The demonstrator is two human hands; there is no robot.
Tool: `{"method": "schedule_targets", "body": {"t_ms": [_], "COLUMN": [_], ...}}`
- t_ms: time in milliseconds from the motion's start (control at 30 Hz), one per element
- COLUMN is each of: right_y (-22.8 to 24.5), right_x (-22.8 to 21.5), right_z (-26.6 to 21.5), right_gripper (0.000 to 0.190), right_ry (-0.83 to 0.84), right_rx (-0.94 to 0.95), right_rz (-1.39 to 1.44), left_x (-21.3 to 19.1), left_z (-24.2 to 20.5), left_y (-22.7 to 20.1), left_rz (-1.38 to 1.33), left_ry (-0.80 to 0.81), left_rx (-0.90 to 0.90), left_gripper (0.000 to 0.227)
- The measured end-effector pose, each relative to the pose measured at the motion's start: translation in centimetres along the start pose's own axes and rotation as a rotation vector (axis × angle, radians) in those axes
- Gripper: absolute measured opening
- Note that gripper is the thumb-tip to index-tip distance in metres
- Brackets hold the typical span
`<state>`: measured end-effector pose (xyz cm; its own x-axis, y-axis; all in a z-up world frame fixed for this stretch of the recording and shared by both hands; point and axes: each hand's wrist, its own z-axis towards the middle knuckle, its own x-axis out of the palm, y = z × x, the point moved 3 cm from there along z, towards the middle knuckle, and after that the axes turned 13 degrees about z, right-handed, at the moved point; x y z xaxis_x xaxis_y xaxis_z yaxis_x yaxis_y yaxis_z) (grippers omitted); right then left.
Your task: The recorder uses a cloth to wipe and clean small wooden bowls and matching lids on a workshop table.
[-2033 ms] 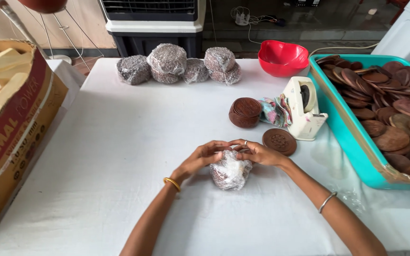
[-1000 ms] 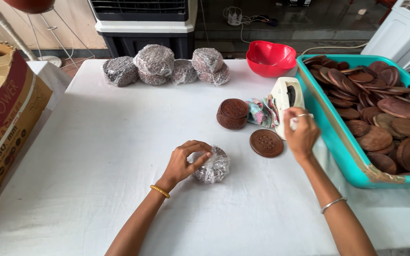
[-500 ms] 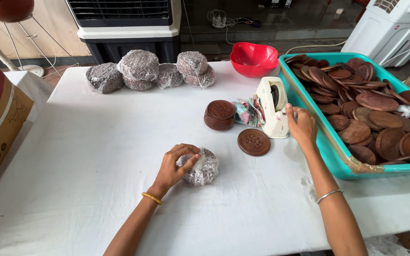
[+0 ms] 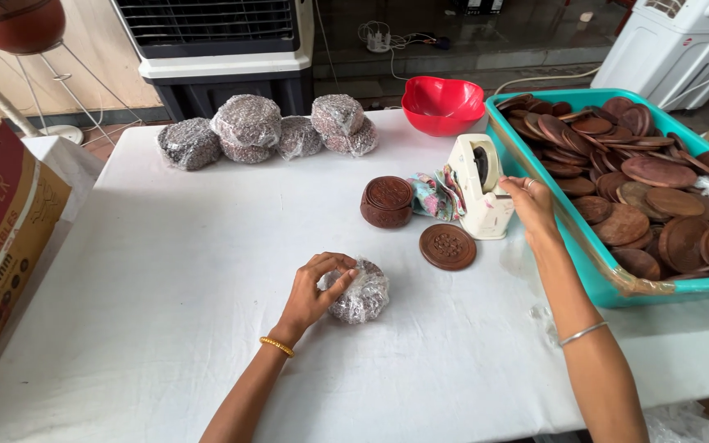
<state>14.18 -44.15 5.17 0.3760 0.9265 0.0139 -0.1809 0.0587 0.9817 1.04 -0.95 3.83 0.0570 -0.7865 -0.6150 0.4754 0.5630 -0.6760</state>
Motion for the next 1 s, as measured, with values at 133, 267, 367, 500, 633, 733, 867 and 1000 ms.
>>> {"method": "schedule_targets", "body": {"t_ms": [133, 267, 367, 500, 633, 733, 867, 1000], "right_y": [-1.8, -3.5, -3.8, -5.0, -6.1, -7.3, -2.4, -0.9], "right_x": [-1.8, -3.1, -3.2, -3.8, -6.0, -7.4, -3.1, 5.2], "right_z": [-1.4, -2.3, -2.4, -1.0, 0.3, 0.0, -5.0, -9.5], "right_gripper": [0.043, 0.044, 0.042, 0.039, 0.031, 0.033, 0.031, 0.032], "right_ry": [0.029, 0.044, 0.123, 0.197, 0.257, 0.257, 0.134, 0.595], "right_rx": [0.067, 0.274, 0.281, 0.110, 0.128, 0.169, 0.007, -0.061], "right_rz": [-0.115, -0.083, -0.072, -0.178, -0.164, -0.160, -0.753, -0.314], "left_x": [0.0, 0.1, 0.0, 0.2, 0.3, 0.4, 0.8, -0.3], "left_z": [0.0, -0.2, -0.2, -0.1, 0.0, 0.0, -0.1, -0.2], "left_y": [0.2, -0.1, 0.0, 0.3, 0.3, 0.6, 1.1, -0.9], "left_rz": [-0.004, -0.008, -0.012, -0.028, -0.017, -0.027, -0.055, -0.066], "left_ry": [0.009, 0.012, 0.009, 0.012, 0.022, 0.008, 0.020, 0.009], "left_rx": [-0.003, -0.043, -0.038, -0.029, -0.061, -0.033, -0.063, -0.062], "left_gripper": [0.024, 0.026, 0.026, 0.024, 0.024, 0.024, 0.025, 0.031]}}
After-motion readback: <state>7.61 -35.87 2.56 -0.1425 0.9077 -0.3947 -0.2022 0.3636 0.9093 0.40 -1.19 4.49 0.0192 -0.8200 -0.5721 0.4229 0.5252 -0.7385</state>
